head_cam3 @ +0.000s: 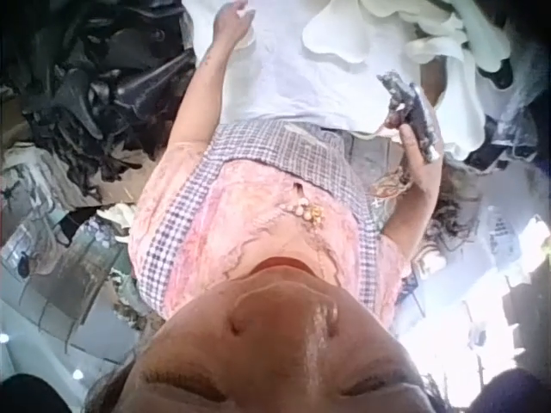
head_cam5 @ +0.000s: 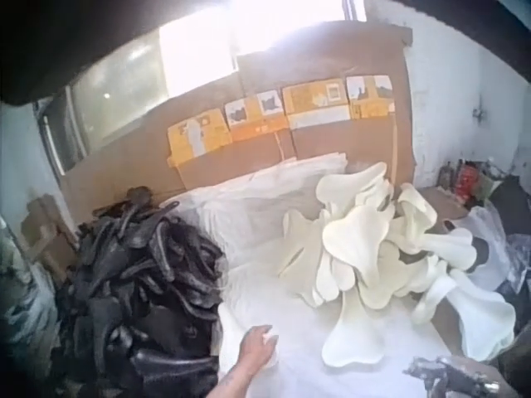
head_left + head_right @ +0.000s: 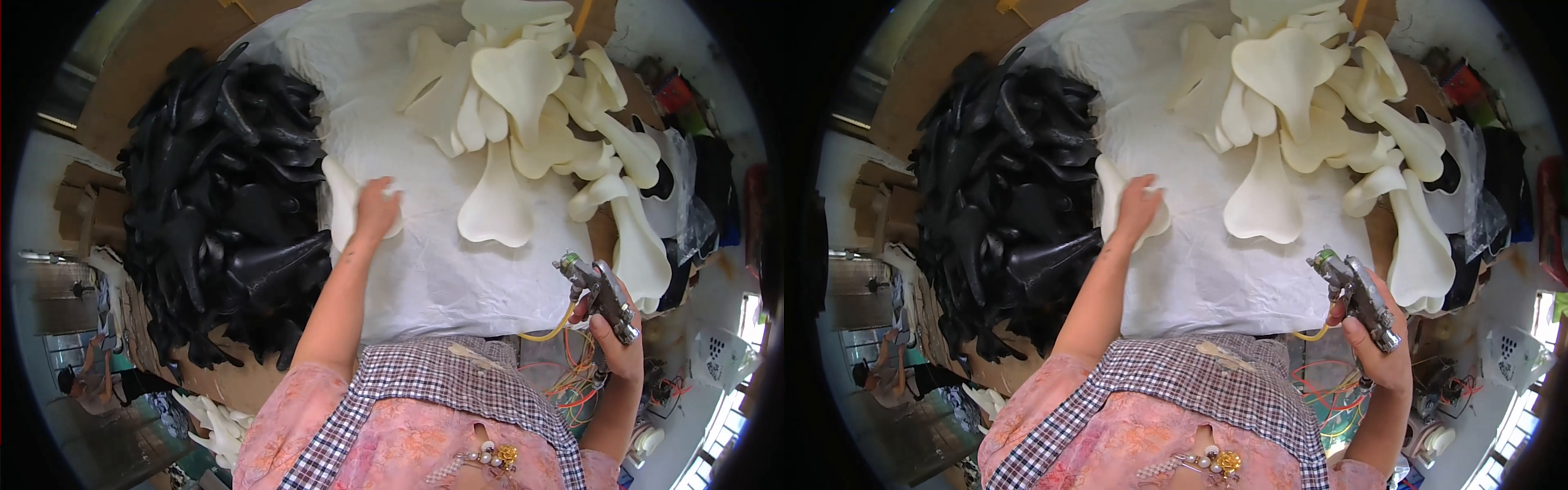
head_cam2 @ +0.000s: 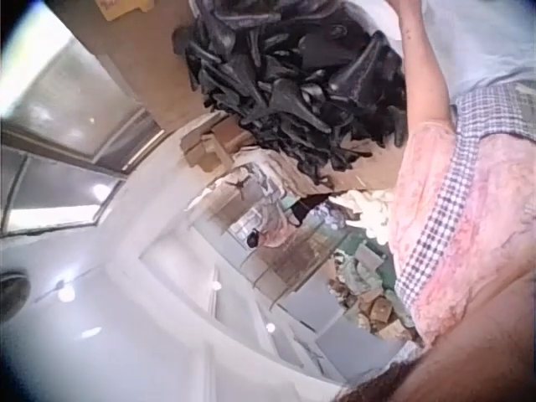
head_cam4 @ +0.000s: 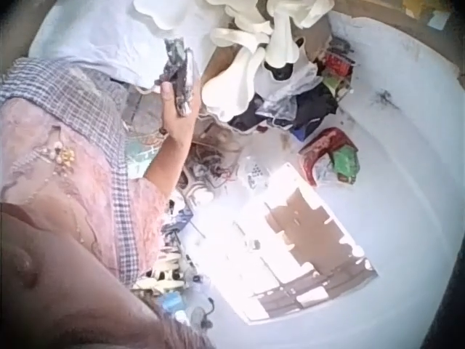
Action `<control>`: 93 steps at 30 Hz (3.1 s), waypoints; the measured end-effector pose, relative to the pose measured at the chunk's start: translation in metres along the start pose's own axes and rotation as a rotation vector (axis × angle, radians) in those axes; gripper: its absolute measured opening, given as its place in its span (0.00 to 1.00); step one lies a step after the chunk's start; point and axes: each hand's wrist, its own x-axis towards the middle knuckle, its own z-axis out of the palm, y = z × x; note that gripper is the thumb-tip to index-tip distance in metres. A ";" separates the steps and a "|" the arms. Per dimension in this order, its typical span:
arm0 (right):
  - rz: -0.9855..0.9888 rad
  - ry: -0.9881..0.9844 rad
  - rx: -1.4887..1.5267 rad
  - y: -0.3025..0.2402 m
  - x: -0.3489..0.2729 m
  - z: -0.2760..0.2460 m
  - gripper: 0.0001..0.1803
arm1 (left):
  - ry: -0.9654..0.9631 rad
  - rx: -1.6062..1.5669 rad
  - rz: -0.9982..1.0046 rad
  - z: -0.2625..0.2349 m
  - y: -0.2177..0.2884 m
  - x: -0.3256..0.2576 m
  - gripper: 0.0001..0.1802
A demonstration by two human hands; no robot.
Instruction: Applying adhesive and sorting foam bicycle seat components on a workbench in a factory.
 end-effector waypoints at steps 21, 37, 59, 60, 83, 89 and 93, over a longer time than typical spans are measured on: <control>-0.020 -0.212 -0.103 -0.010 -0.012 0.004 0.32 | 0.012 0.208 -0.072 -0.049 0.036 -0.049 0.28; -0.106 -0.029 -0.006 -0.005 -0.001 -0.034 0.37 | 0.155 0.222 0.075 -0.073 0.050 0.060 0.32; -0.243 0.377 -0.181 -0.030 -0.032 -0.048 0.37 | 0.084 -0.729 -0.136 0.074 0.215 0.167 0.24; -0.228 0.341 -0.159 -0.025 -0.030 -0.048 0.37 | 0.133 -0.717 -0.135 0.058 0.216 0.162 0.24; -0.100 0.103 -0.024 0.006 0.030 -0.045 0.34 | -0.109 0.162 -0.047 0.066 0.052 0.215 0.23; -0.156 -0.143 -0.048 0.003 0.059 -0.031 0.33 | -0.092 0.468 0.060 -0.001 0.065 0.151 0.12; -0.084 -0.265 -0.150 -0.009 0.084 -0.008 0.31 | -0.001 0.381 0.075 -0.045 0.050 0.114 0.10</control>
